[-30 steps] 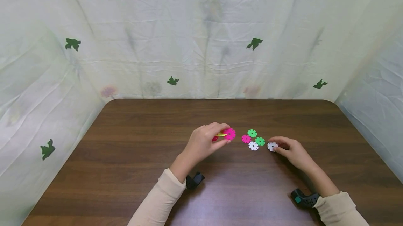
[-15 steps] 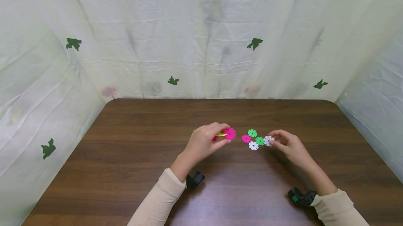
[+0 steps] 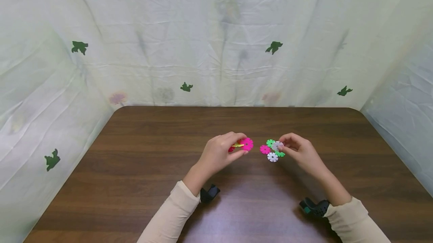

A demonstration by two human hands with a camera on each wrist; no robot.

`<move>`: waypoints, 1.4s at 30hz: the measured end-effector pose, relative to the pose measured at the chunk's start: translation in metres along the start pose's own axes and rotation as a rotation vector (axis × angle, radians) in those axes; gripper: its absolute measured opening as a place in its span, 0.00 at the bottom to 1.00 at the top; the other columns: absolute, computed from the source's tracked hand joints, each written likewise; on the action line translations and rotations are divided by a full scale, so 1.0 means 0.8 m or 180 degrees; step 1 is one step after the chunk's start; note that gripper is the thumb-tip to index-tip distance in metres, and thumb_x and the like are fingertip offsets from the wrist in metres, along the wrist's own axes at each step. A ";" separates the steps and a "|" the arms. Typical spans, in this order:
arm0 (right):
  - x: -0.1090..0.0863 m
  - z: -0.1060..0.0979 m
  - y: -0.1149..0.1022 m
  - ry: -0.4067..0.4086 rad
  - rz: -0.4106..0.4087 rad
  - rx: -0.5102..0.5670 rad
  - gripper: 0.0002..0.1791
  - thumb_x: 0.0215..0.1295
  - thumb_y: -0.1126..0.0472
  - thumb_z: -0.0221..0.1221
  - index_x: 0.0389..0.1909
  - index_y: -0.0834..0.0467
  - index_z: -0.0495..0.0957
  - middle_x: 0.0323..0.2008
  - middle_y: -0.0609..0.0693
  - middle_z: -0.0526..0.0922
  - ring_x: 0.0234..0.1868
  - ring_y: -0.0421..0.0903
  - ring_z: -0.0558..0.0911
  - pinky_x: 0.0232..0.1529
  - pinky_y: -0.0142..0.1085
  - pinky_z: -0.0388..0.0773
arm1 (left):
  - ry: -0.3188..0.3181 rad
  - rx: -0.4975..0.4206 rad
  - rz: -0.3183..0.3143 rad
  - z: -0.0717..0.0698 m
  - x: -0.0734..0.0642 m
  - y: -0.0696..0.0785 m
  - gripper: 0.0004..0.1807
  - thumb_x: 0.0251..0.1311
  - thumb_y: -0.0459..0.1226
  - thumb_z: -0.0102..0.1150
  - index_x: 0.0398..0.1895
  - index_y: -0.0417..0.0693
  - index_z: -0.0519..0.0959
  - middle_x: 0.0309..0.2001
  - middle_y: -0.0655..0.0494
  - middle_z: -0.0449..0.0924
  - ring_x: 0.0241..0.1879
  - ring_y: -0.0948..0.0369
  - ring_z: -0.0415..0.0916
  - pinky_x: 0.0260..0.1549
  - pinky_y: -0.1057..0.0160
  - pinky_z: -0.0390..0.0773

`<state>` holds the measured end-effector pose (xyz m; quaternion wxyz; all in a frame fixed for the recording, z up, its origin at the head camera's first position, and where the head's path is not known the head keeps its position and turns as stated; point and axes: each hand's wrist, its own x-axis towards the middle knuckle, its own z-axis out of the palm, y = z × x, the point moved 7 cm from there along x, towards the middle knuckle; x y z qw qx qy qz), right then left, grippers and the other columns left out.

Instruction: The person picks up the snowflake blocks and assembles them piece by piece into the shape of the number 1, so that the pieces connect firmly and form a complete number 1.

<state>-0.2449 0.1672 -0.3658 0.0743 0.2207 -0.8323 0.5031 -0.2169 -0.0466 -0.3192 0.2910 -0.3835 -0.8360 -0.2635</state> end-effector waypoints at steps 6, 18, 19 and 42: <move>0.009 0.014 -0.017 -0.0089 -0.0061 0.0200 0.09 0.54 0.67 0.61 0.37 0.61 0.74 0.32 0.51 0.77 0.32 0.44 0.78 0.32 0.34 0.76 | -0.0016 -0.0022 -0.0018 0.000 0.000 0.000 0.17 0.45 0.43 0.68 0.39 0.48 0.79 0.32 0.62 0.78 0.27 0.68 0.72 0.26 0.70 0.71; 0.021 0.034 -0.052 -0.0165 -0.0289 0.0246 0.07 0.54 0.69 0.61 0.34 0.60 0.75 0.31 0.49 0.77 0.32 0.44 0.75 0.28 0.33 0.74 | -0.0033 -0.0062 -0.0044 0.000 0.000 -0.001 0.17 0.45 0.42 0.69 0.39 0.48 0.78 0.32 0.62 0.78 0.27 0.68 0.72 0.26 0.71 0.71; 0.021 0.036 -0.055 -0.0171 -0.0287 0.0237 0.07 0.54 0.70 0.61 0.34 0.59 0.75 0.31 0.49 0.77 0.32 0.44 0.75 0.26 0.34 0.73 | -0.0027 -0.0067 -0.0043 0.000 0.000 -0.001 0.17 0.45 0.42 0.69 0.39 0.48 0.79 0.32 0.62 0.78 0.27 0.68 0.72 0.26 0.71 0.71; 0.022 0.038 -0.121 0.0027 -0.0960 0.0074 0.08 0.46 0.78 0.62 0.28 0.65 0.79 0.27 0.54 0.79 0.22 0.44 0.73 0.21 0.30 0.69 | -0.0024 -0.0237 -0.0053 -0.001 0.000 -0.001 0.16 0.45 0.40 0.68 0.39 0.44 0.79 0.37 0.58 0.80 0.32 0.67 0.75 0.32 0.73 0.72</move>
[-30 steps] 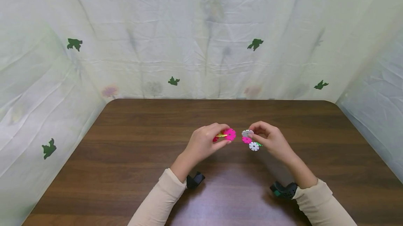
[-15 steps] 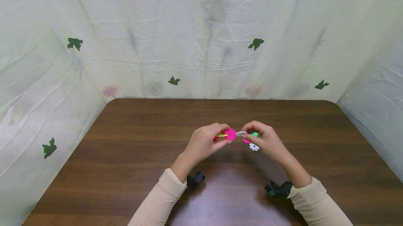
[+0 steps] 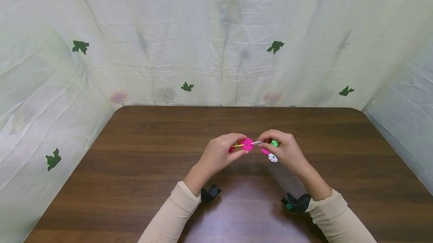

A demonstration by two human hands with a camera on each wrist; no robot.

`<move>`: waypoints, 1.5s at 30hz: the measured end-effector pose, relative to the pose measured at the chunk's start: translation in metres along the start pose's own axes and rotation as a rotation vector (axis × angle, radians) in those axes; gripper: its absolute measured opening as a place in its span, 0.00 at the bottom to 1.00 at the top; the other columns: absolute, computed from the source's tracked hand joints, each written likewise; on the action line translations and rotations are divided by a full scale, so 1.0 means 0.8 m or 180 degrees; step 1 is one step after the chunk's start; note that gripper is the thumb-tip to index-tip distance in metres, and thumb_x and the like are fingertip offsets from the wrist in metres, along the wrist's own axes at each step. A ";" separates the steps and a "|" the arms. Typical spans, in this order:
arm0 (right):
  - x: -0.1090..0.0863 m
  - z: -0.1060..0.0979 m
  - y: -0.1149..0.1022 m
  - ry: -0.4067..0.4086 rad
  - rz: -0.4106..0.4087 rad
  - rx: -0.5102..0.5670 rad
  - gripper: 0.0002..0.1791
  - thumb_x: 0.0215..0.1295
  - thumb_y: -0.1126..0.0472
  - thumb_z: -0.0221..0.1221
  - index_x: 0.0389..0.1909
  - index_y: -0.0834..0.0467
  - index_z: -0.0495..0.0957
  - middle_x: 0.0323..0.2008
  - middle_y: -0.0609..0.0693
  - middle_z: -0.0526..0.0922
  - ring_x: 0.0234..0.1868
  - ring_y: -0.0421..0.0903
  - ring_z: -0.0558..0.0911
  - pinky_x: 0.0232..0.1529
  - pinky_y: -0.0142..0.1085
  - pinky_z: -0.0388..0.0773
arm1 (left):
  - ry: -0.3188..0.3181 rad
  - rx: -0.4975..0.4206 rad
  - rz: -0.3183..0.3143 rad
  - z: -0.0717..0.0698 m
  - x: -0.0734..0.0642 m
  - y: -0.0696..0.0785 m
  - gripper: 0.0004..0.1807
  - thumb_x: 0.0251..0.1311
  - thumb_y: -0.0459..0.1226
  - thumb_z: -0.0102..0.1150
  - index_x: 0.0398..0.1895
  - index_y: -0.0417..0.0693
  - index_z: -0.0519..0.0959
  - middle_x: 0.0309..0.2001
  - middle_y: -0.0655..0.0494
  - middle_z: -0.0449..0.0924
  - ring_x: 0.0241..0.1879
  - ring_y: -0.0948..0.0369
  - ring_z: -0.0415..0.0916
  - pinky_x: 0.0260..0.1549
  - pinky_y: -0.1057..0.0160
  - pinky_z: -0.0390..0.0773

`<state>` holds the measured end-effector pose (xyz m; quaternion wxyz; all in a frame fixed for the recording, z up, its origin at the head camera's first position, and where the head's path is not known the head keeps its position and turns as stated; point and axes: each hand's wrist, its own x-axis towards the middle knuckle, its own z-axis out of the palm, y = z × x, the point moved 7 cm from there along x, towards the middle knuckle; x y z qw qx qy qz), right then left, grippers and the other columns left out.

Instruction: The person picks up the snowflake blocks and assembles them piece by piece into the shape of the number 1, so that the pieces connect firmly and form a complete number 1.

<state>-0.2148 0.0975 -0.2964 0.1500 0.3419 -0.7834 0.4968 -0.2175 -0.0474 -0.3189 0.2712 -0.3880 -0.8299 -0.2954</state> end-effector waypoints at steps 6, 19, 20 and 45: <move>-0.001 0.002 0.001 0.0002 -0.0053 0.0018 0.09 0.46 0.79 0.61 0.27 0.65 0.79 0.27 0.54 0.79 0.20 0.41 0.71 0.20 0.29 0.68 | 0.0007 -0.0066 0.0013 0.003 0.000 0.001 0.16 0.44 0.40 0.69 0.37 0.44 0.79 0.35 0.58 0.80 0.27 0.68 0.73 0.28 0.75 0.70; -0.002 0.007 0.004 -0.0035 0.0111 0.0075 0.09 0.49 0.77 0.61 0.31 0.64 0.78 0.29 0.53 0.78 0.24 0.44 0.73 0.23 0.31 0.70 | 0.0034 -0.0085 -0.0010 0.000 -0.001 -0.001 0.17 0.42 0.40 0.70 0.37 0.44 0.79 0.33 0.59 0.79 0.26 0.69 0.71 0.26 0.76 0.69; -0.002 0.007 0.005 -0.0061 0.0138 0.0089 0.09 0.49 0.77 0.61 0.31 0.64 0.77 0.30 0.53 0.78 0.25 0.44 0.74 0.23 0.31 0.71 | 0.0038 -0.0085 -0.0013 -0.001 -0.001 -0.001 0.17 0.43 0.40 0.70 0.37 0.45 0.79 0.33 0.59 0.79 0.26 0.69 0.71 0.27 0.76 0.69; -0.006 0.017 0.026 -0.0181 0.0549 0.0541 0.08 0.51 0.75 0.60 0.34 0.67 0.76 0.27 0.56 0.77 0.18 0.43 0.70 0.13 0.31 0.65 | 0.0020 0.0219 0.0191 -0.005 0.002 0.008 0.23 0.40 0.45 0.71 0.40 0.47 0.79 0.37 0.60 0.79 0.34 0.67 0.74 0.30 0.68 0.69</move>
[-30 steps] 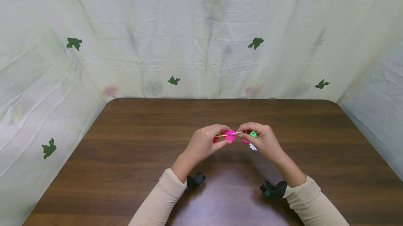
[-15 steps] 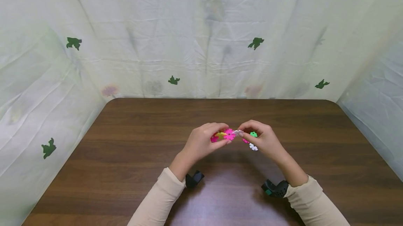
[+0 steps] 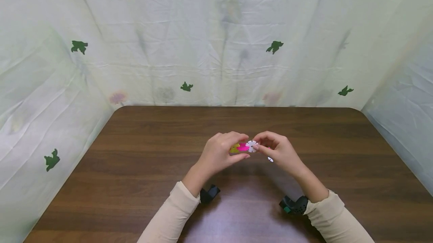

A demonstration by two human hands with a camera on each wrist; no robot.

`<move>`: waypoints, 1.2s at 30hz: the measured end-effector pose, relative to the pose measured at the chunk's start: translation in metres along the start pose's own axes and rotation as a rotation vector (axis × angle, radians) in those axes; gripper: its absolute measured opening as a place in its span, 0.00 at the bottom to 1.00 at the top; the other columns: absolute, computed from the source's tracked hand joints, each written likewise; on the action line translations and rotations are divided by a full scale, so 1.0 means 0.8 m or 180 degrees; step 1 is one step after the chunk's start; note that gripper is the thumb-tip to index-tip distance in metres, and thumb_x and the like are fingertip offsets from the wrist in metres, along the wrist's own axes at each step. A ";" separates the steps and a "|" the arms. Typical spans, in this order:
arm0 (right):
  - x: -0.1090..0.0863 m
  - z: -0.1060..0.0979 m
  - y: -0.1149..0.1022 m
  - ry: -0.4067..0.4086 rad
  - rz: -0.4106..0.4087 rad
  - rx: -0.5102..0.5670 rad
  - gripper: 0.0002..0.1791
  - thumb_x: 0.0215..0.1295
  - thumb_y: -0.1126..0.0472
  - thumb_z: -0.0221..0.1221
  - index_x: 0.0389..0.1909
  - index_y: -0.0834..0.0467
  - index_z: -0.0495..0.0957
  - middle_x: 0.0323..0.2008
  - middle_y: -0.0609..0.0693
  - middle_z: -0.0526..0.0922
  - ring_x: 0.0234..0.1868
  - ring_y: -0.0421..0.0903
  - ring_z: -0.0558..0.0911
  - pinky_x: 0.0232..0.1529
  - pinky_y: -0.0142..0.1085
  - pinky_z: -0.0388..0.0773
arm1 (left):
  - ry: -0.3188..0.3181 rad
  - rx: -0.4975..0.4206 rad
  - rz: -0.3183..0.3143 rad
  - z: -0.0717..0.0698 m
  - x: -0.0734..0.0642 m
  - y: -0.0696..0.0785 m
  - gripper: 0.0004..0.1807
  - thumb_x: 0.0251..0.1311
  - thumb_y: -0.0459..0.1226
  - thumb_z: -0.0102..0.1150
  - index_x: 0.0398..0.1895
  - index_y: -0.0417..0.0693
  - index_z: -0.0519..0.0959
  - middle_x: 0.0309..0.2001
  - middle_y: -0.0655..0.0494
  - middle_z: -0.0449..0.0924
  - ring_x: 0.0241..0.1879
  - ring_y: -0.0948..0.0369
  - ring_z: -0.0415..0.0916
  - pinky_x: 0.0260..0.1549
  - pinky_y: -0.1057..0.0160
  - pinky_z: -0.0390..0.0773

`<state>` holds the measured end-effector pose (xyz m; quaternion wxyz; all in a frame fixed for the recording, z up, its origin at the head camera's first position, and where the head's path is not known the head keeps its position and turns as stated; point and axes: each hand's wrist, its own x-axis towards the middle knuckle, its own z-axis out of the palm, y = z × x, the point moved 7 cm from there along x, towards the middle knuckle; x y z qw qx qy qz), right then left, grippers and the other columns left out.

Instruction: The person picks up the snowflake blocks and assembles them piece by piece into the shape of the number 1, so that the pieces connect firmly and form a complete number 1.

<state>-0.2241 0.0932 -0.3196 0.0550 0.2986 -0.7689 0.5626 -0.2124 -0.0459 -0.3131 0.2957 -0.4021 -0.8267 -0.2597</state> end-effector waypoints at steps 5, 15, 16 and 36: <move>0.001 0.004 0.018 -0.0038 -0.0008 0.0258 0.09 0.52 0.75 0.59 0.36 0.68 0.76 0.29 0.57 0.78 0.24 0.46 0.77 0.19 0.30 0.70 | -0.0004 0.0131 0.0055 0.005 -0.001 0.004 0.22 0.41 0.44 0.71 0.41 0.47 0.79 0.37 0.60 0.79 0.35 0.68 0.74 0.33 0.67 0.67; 0.000 0.011 0.039 -0.0057 0.0211 0.0554 0.10 0.53 0.73 0.60 0.37 0.69 0.75 0.32 0.60 0.78 0.29 0.46 0.80 0.32 0.43 0.77 | -0.0017 0.0330 0.0049 0.010 -0.004 0.006 0.20 0.45 0.45 0.68 0.41 0.48 0.79 0.35 0.60 0.79 0.34 0.67 0.74 0.29 0.67 0.66; 0.000 0.011 0.039 -0.0057 0.0214 0.0561 0.10 0.53 0.73 0.60 0.37 0.69 0.75 0.32 0.60 0.78 0.29 0.47 0.79 0.33 0.43 0.77 | -0.0016 0.0348 0.0049 0.010 -0.004 0.006 0.19 0.45 0.45 0.68 0.41 0.48 0.79 0.35 0.60 0.79 0.33 0.67 0.74 0.28 0.68 0.66; -0.011 -0.032 0.006 0.0212 0.0271 -0.0147 0.15 0.52 0.75 0.59 0.42 0.68 0.73 0.37 0.61 0.76 0.36 0.44 0.76 0.36 0.31 0.74 | 0.0105 0.0367 0.0041 0.001 -0.002 0.003 0.20 0.46 0.44 0.68 0.42 0.46 0.79 0.34 0.60 0.80 0.32 0.67 0.74 0.23 0.69 0.64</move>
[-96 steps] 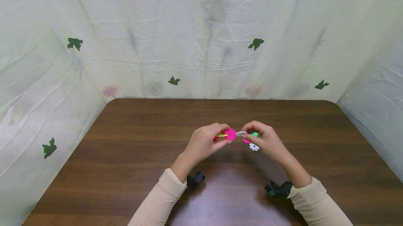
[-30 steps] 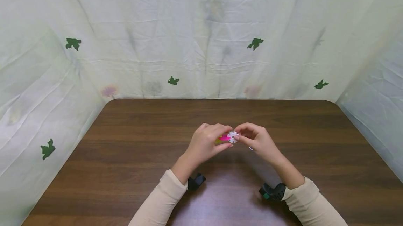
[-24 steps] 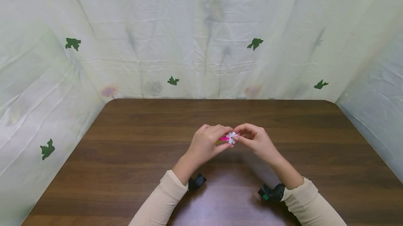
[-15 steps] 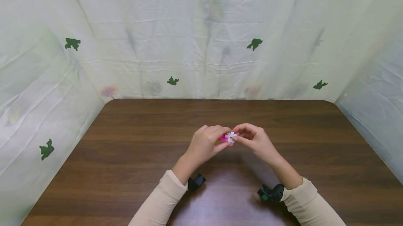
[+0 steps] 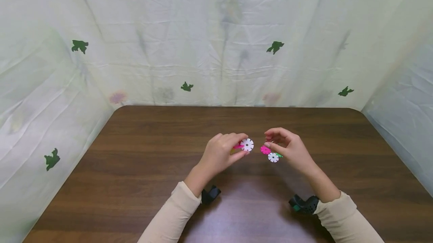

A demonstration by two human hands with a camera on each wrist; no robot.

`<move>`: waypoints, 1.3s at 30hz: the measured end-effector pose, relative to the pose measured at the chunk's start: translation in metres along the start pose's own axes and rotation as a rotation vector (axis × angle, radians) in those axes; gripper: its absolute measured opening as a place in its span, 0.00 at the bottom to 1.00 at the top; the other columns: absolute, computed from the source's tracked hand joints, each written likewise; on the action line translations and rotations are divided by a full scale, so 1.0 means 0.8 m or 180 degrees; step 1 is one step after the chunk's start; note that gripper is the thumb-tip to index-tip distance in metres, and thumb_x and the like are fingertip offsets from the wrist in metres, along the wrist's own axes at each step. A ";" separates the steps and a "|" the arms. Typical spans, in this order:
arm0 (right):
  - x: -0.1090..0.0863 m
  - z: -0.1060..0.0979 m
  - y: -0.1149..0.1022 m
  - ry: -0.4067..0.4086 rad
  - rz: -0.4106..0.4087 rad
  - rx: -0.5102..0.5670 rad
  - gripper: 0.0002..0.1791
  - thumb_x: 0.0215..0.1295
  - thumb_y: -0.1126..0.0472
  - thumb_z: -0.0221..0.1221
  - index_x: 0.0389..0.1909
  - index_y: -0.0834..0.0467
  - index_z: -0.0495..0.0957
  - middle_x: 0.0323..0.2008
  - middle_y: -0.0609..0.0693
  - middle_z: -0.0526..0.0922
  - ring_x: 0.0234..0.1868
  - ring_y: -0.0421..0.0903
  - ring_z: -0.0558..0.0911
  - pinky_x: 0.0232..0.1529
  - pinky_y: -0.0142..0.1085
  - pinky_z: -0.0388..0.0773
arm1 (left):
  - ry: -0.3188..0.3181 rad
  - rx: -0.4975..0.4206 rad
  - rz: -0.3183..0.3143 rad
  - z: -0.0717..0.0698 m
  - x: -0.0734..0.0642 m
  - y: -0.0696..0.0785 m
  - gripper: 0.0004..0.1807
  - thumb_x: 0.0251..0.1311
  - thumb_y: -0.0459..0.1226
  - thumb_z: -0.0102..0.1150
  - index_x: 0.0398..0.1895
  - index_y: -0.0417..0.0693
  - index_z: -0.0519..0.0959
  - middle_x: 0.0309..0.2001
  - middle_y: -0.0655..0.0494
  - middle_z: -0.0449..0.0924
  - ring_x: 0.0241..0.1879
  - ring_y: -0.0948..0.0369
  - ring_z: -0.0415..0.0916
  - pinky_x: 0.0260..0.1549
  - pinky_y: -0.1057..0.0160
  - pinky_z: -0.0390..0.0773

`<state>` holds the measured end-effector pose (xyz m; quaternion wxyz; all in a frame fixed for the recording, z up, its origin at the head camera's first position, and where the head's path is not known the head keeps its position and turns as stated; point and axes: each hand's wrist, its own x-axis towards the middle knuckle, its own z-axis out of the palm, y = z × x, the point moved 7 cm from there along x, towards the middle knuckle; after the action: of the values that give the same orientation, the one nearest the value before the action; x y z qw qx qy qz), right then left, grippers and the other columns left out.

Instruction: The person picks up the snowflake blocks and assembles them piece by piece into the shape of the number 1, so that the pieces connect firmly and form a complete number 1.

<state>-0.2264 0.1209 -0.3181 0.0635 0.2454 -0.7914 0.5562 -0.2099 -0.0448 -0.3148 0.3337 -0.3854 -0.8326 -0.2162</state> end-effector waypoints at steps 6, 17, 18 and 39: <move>-0.007 -0.019 0.048 0.0025 0.0063 -0.0172 0.17 0.52 0.74 0.60 0.45 0.65 0.73 0.40 0.61 0.76 0.38 0.44 0.76 0.36 0.30 0.73 | 0.0032 -0.0031 0.0006 -0.001 0.000 -0.002 0.19 0.44 0.43 0.69 0.40 0.47 0.80 0.34 0.60 0.80 0.32 0.68 0.74 0.23 0.69 0.64; -0.017 -0.036 0.116 -0.0072 0.0094 -0.0291 0.19 0.52 0.69 0.63 0.46 0.67 0.73 0.42 0.63 0.76 0.34 0.46 0.76 0.34 0.29 0.73 | 0.0008 -0.0142 -0.0083 0.000 -0.001 -0.006 0.18 0.43 0.43 0.70 0.38 0.47 0.80 0.34 0.61 0.80 0.32 0.68 0.75 0.24 0.69 0.65; -0.018 -0.037 0.121 -0.0090 0.0103 -0.0291 0.19 0.52 0.70 0.62 0.46 0.67 0.72 0.42 0.63 0.76 0.34 0.45 0.76 0.34 0.29 0.73 | 0.0001 -0.0162 -0.0096 0.000 -0.001 -0.007 0.18 0.43 0.43 0.70 0.38 0.47 0.81 0.34 0.61 0.81 0.32 0.68 0.75 0.24 0.69 0.66; -0.023 -0.035 0.153 -0.0319 0.0361 -0.1134 0.15 0.52 0.68 0.63 0.41 0.67 0.76 0.41 0.58 0.74 0.37 0.51 0.74 0.36 0.37 0.73 | -0.0084 -0.0249 -0.0158 0.000 -0.002 -0.012 0.19 0.41 0.43 0.70 0.38 0.46 0.81 0.35 0.60 0.81 0.32 0.68 0.74 0.25 0.69 0.65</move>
<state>-0.2713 0.1839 -0.4185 0.0350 0.2126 -0.8921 0.3971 -0.2165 -0.0513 -0.3172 0.3019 -0.3802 -0.8372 -0.2518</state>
